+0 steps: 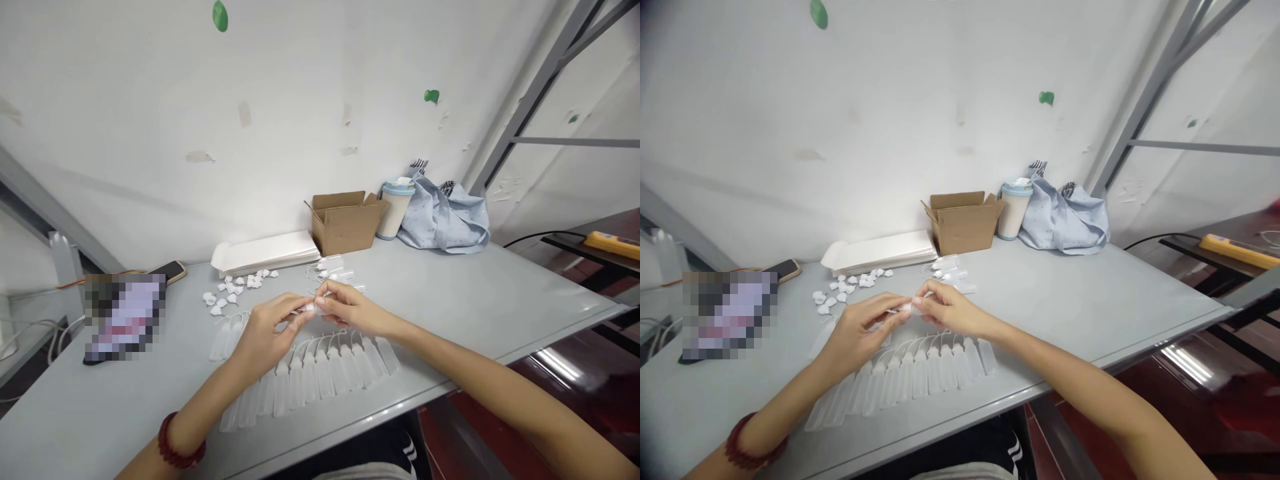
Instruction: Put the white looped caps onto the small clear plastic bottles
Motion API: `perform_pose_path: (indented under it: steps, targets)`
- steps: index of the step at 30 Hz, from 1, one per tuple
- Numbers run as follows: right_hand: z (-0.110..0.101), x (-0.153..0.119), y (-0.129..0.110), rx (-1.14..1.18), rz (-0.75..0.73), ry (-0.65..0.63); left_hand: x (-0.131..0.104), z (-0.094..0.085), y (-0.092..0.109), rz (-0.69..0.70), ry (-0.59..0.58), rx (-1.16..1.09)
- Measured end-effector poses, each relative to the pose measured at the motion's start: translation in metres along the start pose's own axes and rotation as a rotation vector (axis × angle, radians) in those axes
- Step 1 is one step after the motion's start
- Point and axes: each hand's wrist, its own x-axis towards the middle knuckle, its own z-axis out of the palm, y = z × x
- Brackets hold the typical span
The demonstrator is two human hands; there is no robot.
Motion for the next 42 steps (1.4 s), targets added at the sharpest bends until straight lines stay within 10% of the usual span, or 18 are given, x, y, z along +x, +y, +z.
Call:
perform_pose_path:
  steps: [7, 17, 32, 42]
  targets:
    - [0.001, -0.004, -0.001, -0.434, -0.226, 0.098, 0.003, -0.002, 0.004, -0.33, -0.208, -0.158]
    - [0.002, 0.003, 0.0, 0.226, 0.211, -0.001, -0.006, 0.002, -0.013, 0.145, -0.103, 0.217]
    - [0.002, 0.003, 0.006, -0.346, -0.142, 0.162, 0.005, -0.01, -0.011, -0.371, -0.282, -0.19]
    - [0.002, -0.001, 0.001, -0.26, -0.079, 0.136, 0.002, -0.009, -0.003, -0.22, -0.206, 0.043]
